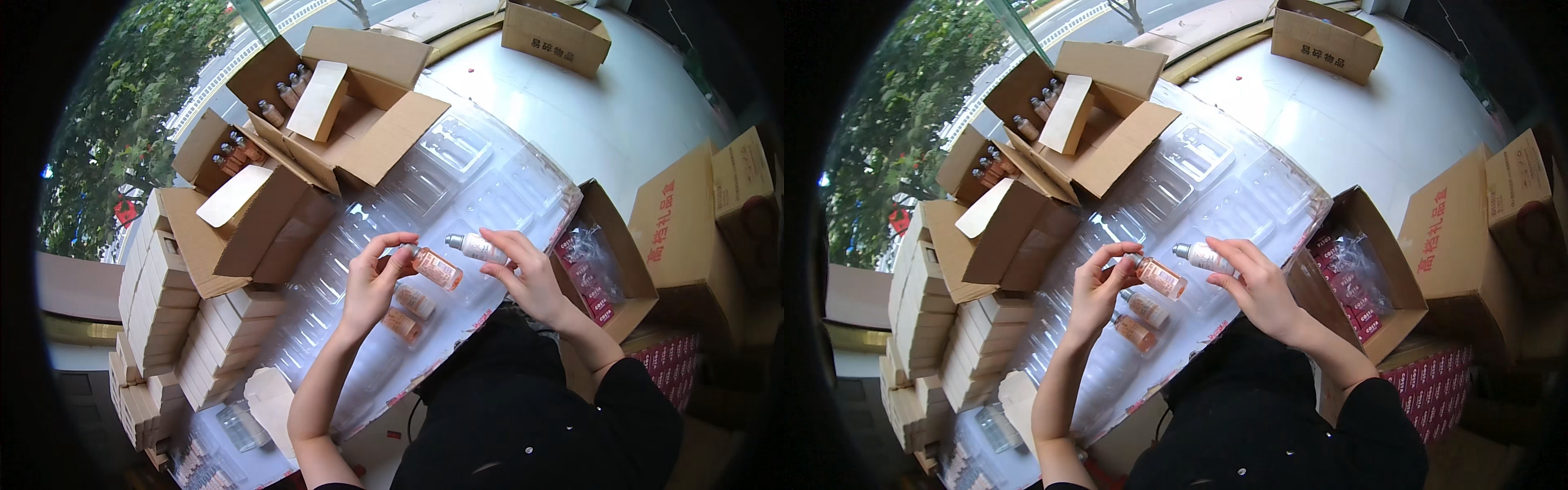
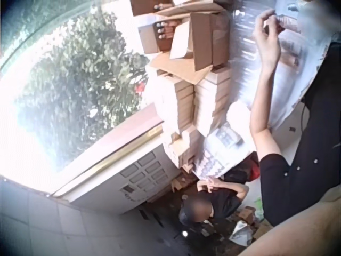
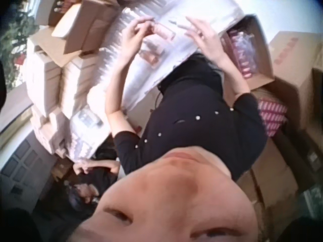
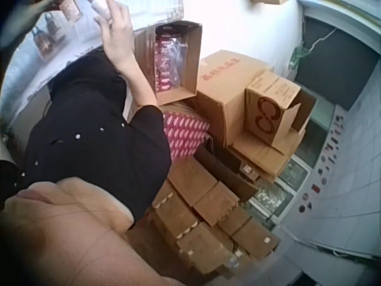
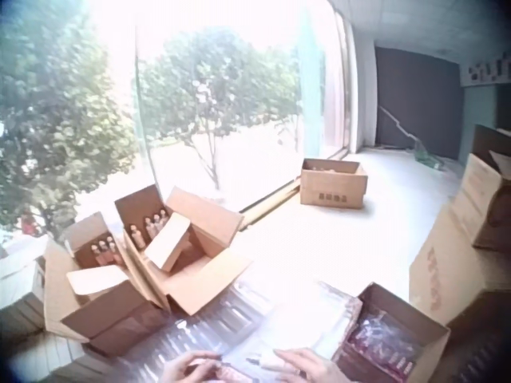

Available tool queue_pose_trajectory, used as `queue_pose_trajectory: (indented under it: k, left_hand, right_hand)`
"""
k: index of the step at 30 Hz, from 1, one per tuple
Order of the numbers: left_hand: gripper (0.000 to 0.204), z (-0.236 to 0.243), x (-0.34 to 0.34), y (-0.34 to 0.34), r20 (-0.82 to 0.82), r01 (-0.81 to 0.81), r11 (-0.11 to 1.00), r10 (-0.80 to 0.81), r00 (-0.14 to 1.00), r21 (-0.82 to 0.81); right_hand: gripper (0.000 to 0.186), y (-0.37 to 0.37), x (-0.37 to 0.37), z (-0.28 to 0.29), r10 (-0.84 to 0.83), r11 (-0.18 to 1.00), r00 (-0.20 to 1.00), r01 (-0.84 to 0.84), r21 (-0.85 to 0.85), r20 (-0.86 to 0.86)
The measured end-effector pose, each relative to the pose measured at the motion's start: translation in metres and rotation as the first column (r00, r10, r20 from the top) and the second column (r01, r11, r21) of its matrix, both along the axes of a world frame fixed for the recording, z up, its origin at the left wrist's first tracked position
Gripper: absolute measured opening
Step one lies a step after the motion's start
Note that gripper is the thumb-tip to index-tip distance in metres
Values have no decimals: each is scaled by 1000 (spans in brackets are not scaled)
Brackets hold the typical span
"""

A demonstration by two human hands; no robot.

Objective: The person assembles small cardboard boxes, places small bottles into clear plastic trays, and then inserts the trays into the boxes. The person works at a table with stacks of boxes and bottles, systematically packaging the items.

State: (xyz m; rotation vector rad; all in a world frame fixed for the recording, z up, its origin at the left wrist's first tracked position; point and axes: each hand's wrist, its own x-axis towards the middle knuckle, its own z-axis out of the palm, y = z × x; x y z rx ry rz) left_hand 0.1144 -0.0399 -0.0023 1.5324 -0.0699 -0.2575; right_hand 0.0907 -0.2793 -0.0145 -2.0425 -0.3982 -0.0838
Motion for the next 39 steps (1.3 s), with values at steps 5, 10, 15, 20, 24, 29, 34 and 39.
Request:
queue_pose_trajectory:
  k: [5, 10, 15, 20, 24, 29, 34, 39]
  left_hand:
    - [22, -5, 2, -1, 37, 6, 996, -10, 999, 94]
    - [22, -5, 3, -4, 77, 78, 962, -101, 992, 262]
    - [17, -14, 7, -11, 32, 65, 967, -75, 997, 246]
    - [18, -20, 11, -16, 17, 107, 942, -118, 993, 319]
    - [20, -14, 13, -17, -23, 134, 926, -134, 991, 354]
    - [20, -16, 16, -17, -28, 140, 925, -139, 990, 353]
    - [21, -17, 18, -16, -29, 156, 918, -157, 987, 365]
    - [21, -16, 17, -17, -17, 150, 915, -155, 988, 376]
  right_hand:
    - [39, 1, -8, -8, -130, 990, 990, 133, -53, 60]
    - [38, 5, -15, -17, -190, 979, 968, 199, -39, 162]
    - [39, 5, -12, -30, -152, 955, 881, 248, -163, 448]
    - [35, 12, -7, -32, -125, 954, 882, 233, -190, 454]
    - [32, 16, -7, -34, -137, 949, 889, 245, -200, 436]
    - [29, 20, -4, -38, -166, 953, 891, 256, -165, 422]
    - [26, 21, -3, -43, -149, 950, 894, 248, -191, 422]
    - [36, 19, -6, -40, -128, 952, 874, 242, -189, 469]
